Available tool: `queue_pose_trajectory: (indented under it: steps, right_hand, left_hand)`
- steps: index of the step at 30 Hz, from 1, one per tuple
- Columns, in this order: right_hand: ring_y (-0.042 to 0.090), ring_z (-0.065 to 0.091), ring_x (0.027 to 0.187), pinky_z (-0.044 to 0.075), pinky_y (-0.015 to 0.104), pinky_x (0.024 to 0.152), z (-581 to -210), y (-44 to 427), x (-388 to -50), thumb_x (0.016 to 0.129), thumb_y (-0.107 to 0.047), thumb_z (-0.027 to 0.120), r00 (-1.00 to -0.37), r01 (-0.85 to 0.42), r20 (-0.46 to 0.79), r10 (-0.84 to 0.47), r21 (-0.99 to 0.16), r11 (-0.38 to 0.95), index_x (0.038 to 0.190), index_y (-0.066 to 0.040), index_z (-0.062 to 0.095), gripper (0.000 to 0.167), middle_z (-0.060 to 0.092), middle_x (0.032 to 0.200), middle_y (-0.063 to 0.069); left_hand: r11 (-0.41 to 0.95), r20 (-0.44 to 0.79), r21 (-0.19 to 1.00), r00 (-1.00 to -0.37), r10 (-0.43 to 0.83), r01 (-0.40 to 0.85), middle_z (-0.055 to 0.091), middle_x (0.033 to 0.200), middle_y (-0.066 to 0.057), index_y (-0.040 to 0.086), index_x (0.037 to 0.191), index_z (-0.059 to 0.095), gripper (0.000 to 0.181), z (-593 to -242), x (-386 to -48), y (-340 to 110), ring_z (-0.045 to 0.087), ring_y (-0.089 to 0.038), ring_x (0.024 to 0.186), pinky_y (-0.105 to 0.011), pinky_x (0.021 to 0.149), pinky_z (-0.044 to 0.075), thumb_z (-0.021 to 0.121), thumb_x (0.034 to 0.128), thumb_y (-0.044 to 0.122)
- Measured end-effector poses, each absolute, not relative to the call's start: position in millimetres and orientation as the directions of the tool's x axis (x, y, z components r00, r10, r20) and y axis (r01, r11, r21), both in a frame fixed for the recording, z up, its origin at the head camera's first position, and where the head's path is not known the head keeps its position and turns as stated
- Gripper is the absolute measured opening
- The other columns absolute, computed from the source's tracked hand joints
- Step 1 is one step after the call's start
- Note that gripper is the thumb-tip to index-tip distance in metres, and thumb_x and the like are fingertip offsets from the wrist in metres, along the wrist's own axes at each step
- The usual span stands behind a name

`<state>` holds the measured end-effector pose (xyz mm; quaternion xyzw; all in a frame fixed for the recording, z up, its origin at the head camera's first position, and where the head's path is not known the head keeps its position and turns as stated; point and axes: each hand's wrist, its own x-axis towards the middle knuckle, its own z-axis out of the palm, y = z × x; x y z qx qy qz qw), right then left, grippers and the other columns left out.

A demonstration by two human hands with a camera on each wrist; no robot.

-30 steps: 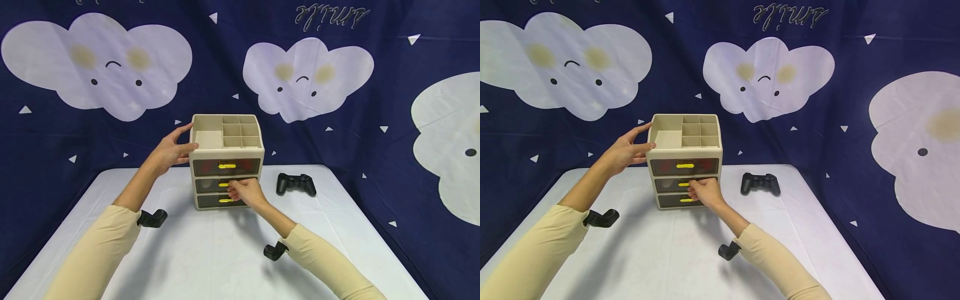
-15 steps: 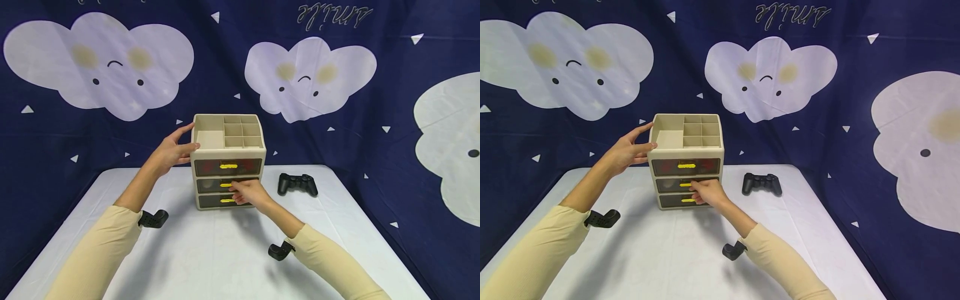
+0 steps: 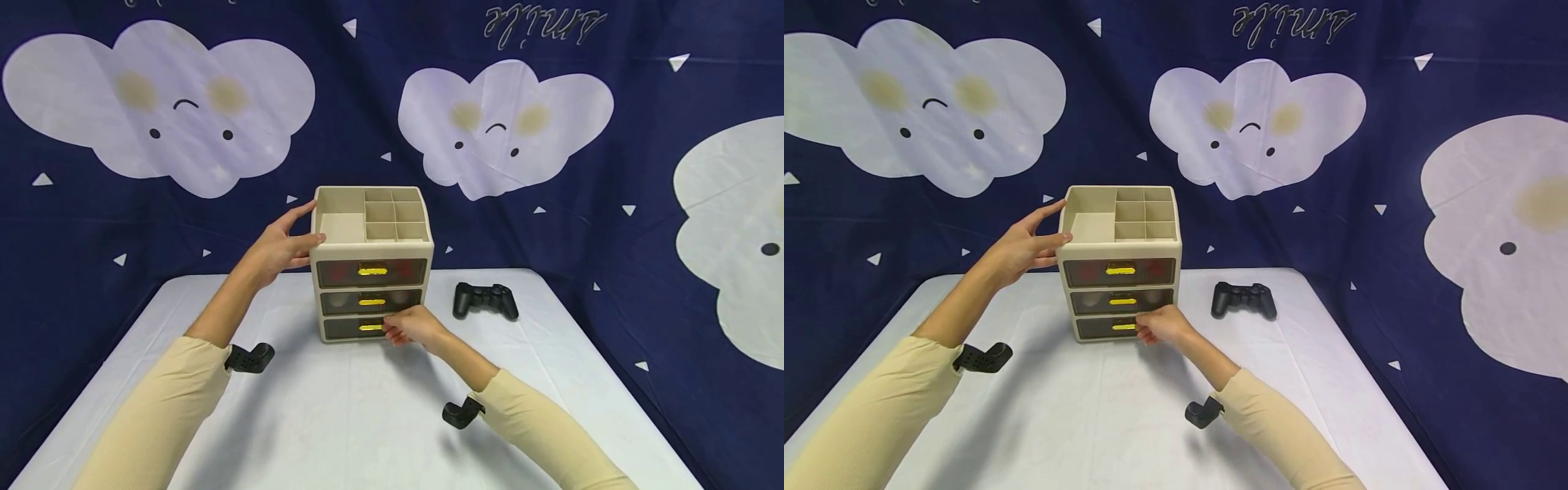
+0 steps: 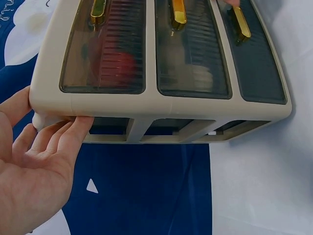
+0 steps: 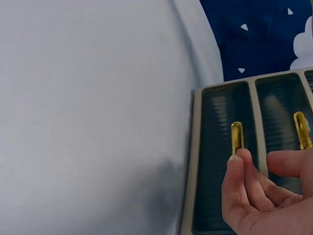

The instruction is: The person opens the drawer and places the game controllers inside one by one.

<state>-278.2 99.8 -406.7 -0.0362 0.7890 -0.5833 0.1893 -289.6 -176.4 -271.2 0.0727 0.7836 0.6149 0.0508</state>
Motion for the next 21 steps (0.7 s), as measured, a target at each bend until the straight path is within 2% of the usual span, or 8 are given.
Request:
queue_pose_trajectory:
  steps: [6, 14, 21]
  right_hand:
    - [0.014, 0.068, 0.069, 0.062, 0.030, 0.069, -412, 98, -279, 0.100, -0.011, 0.060, -0.927, 0.185, -0.270, -0.262, -0.933, 0.310, 0.105, 0.011, 0.072, 0.026, 0.074, 0.093, 0.022]
    - [0.011, 0.064, 0.061, 0.061, 0.028, 0.065, -423, 96, -281, 0.100, -0.014, 0.061, -0.915, 0.226, -0.314, -0.255, -0.920, 0.321, 0.100, 0.014, 0.072, 0.029, 0.068, 0.073, 0.007]
    - [0.009, 0.064, 0.060, 0.060, 0.025, 0.062, -429, 87, -281, 0.103, -0.018, 0.058, -0.903, 0.264, -0.342, -0.262, -0.920, 0.290, 0.102, 0.014, 0.070, 0.034, 0.067, 0.072, 0.004]
  left_hand:
    - [0.229, 0.004, 0.972, -0.984, 0.177, 0.045, 0.009, 0.171, -0.006, 0.040, 0.162, 0.019, 0.081, -270, -289, -176, 0.049, -0.041, 0.138, -0.051, 0.112, 0.046, 0.066, 0.0999, 0.020]
    - [0.230, 0.004, 0.972, -0.984, 0.176, 0.045, 0.009, 0.171, -0.005, 0.040, 0.162, 0.019, 0.081, -270, -289, -176, 0.049, -0.042, 0.138, -0.052, 0.112, 0.045, 0.066, 0.0999, 0.020]
    - [0.228, 0.000, 0.973, -0.985, 0.171, 0.039, 0.009, 0.171, -0.005, 0.040, 0.162, 0.020, 0.081, -270, -289, -177, 0.051, -0.041, 0.136, -0.051, 0.112, 0.046, 0.067, 0.0992, 0.021]
